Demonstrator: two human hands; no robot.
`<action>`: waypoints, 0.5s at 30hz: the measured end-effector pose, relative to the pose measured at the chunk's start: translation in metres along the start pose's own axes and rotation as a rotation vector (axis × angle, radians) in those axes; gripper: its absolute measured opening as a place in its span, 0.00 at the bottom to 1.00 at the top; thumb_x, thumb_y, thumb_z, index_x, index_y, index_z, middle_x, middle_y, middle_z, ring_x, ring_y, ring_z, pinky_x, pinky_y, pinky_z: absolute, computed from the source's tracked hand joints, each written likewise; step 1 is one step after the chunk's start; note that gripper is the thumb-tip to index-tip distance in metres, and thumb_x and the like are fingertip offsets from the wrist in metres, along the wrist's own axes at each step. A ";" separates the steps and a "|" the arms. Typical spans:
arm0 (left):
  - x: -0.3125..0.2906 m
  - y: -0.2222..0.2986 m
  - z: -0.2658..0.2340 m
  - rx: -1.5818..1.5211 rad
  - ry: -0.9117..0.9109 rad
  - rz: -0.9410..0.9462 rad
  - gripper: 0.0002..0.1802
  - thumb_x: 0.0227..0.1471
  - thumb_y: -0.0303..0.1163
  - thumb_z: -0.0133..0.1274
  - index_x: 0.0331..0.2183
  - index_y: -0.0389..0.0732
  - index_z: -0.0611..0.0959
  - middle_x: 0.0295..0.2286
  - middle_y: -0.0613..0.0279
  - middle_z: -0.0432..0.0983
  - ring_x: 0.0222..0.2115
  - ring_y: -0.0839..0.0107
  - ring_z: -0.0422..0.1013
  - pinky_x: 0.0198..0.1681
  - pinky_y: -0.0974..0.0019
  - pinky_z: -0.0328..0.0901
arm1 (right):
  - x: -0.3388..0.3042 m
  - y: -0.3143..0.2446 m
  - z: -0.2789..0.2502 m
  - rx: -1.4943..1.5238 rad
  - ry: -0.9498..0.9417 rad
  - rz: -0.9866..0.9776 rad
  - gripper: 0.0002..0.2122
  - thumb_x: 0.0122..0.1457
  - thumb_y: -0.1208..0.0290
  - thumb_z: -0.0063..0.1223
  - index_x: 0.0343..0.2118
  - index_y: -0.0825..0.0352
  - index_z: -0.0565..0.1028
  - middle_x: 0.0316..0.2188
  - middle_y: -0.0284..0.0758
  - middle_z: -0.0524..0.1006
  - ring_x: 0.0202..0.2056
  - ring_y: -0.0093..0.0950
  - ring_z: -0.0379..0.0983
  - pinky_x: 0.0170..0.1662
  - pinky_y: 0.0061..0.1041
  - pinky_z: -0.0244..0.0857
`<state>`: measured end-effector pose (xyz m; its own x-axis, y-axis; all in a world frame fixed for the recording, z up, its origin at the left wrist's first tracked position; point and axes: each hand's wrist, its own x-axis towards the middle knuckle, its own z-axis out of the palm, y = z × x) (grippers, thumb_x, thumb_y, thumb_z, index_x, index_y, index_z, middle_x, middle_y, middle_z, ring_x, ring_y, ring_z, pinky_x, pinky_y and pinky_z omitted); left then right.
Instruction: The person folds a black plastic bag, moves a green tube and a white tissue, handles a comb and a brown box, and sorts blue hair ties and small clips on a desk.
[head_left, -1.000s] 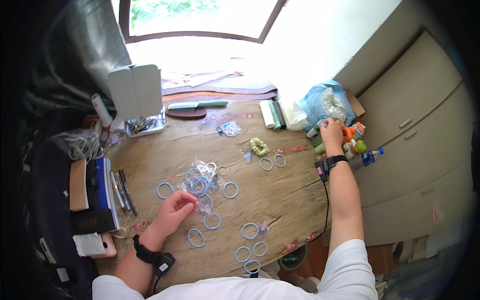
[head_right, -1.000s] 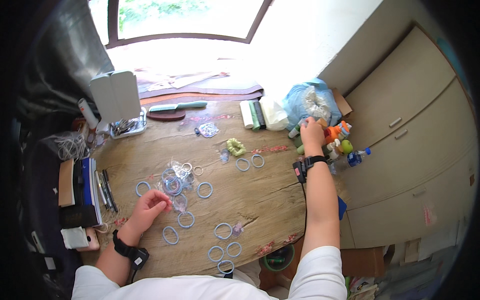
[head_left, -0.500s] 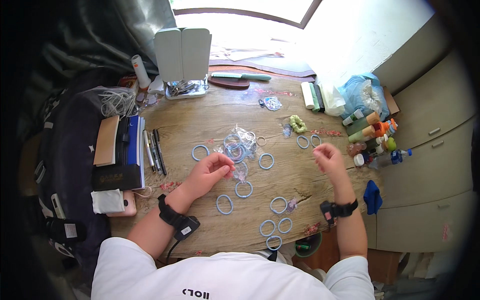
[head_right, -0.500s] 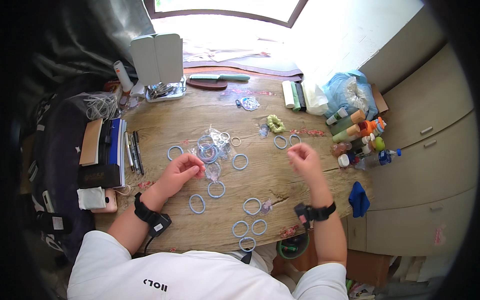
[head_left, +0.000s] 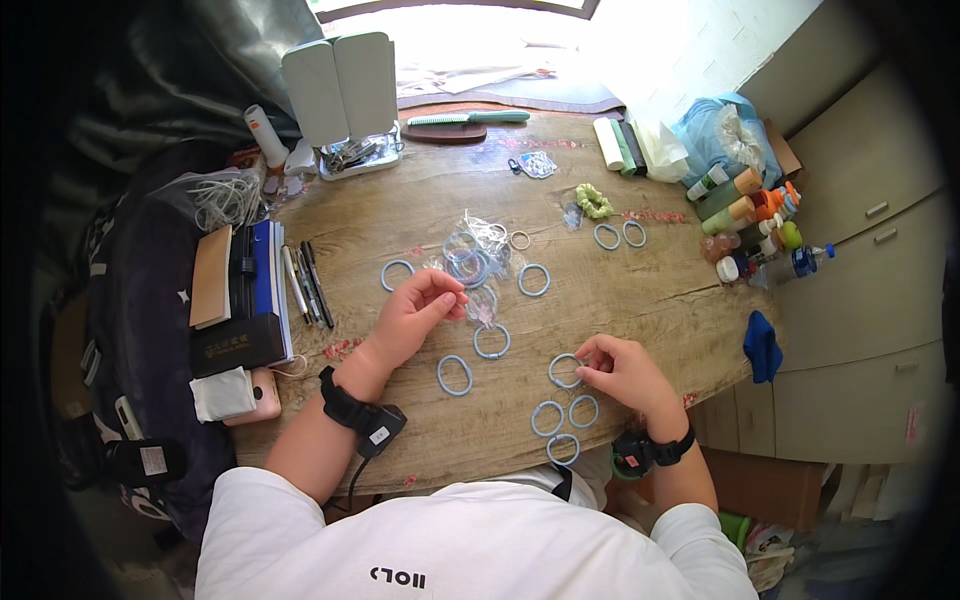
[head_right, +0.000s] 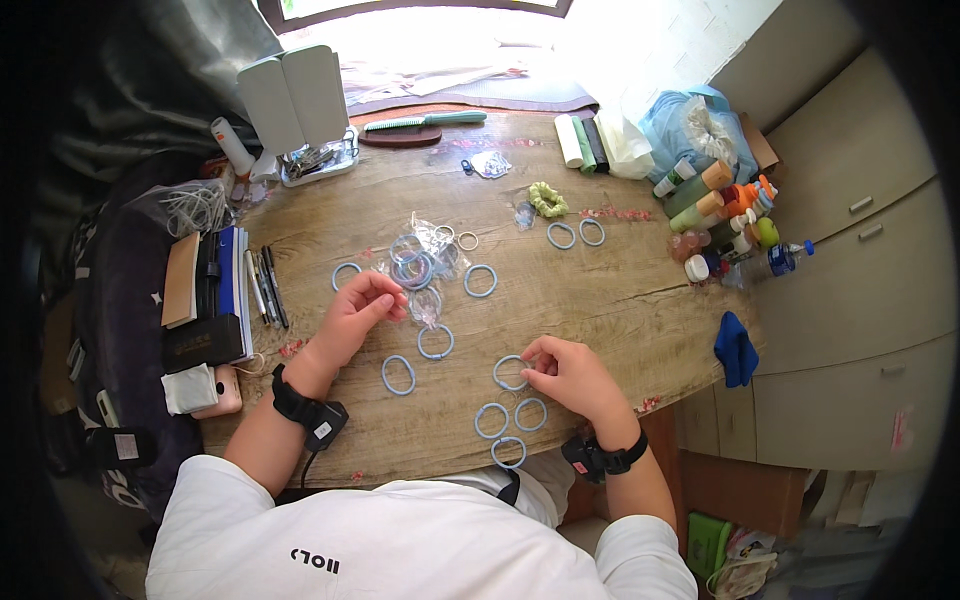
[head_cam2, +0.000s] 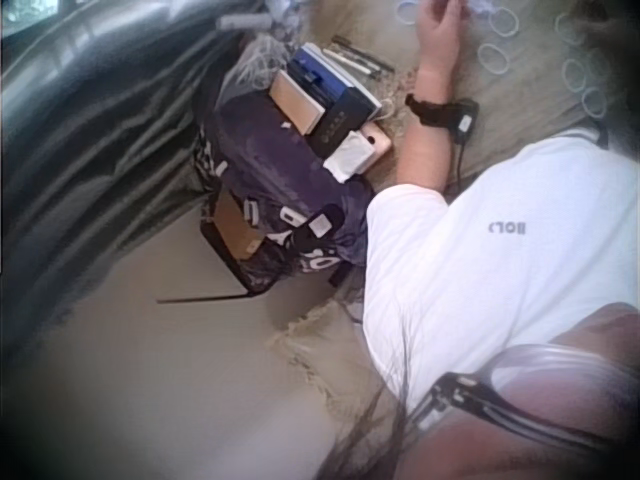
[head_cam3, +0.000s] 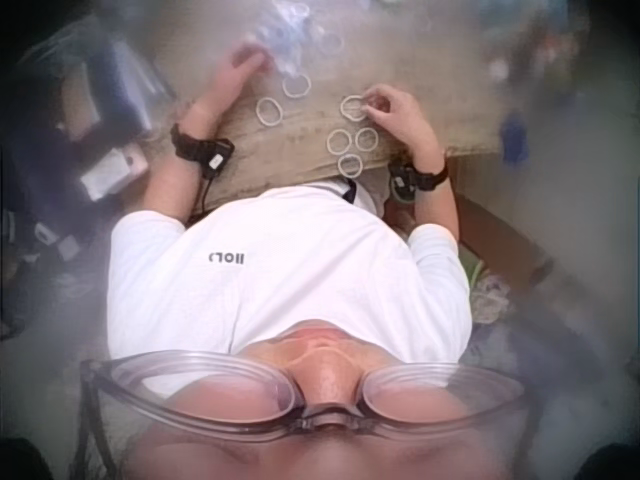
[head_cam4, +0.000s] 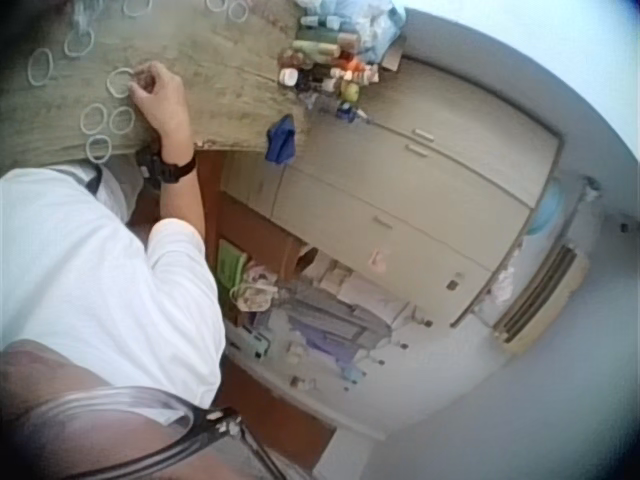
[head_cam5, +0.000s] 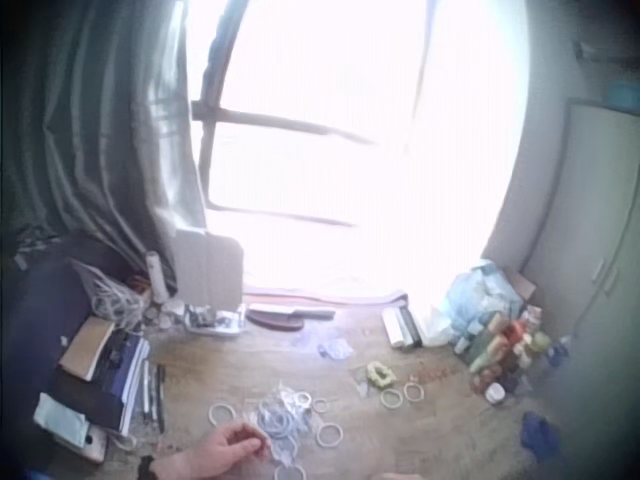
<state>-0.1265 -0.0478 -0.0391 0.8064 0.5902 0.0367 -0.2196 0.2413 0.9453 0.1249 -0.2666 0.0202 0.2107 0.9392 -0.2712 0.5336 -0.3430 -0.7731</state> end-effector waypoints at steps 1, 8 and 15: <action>0.000 0.000 0.000 -0.001 -0.004 -0.004 0.07 0.58 0.26 0.48 0.39 0.38 0.75 0.35 0.62 0.75 0.35 0.76 0.72 0.41 0.72 0.68 | -0.003 -0.001 0.000 0.002 0.002 0.004 0.11 0.50 0.76 0.62 0.36 0.68 0.75 0.20 0.25 0.70 0.21 0.15 0.64 0.26 0.15 0.60; -0.002 0.003 0.001 0.020 0.016 0.004 0.06 0.58 0.27 0.48 0.39 0.39 0.75 0.34 0.64 0.75 0.35 0.76 0.72 0.41 0.71 0.68 | -0.028 -0.026 -0.003 -0.126 -0.089 -0.179 0.21 0.44 0.68 0.67 0.43 0.62 0.75 0.38 0.36 0.70 0.36 0.27 0.68 0.39 0.25 0.65; -0.001 0.005 0.003 0.027 0.005 -0.003 0.06 0.58 0.26 0.48 0.38 0.39 0.75 0.34 0.64 0.75 0.35 0.77 0.72 0.41 0.71 0.68 | -0.052 -0.004 0.033 -0.596 -0.214 -0.538 0.31 0.52 0.45 0.54 0.59 0.48 0.65 0.63 0.46 0.51 0.65 0.46 0.43 0.64 0.48 0.38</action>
<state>-0.1263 -0.0495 -0.0337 0.8040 0.5938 0.0325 -0.2026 0.2222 0.9537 0.0843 -0.3138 0.0188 -0.3250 0.9403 -0.1010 0.8743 0.2580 -0.4111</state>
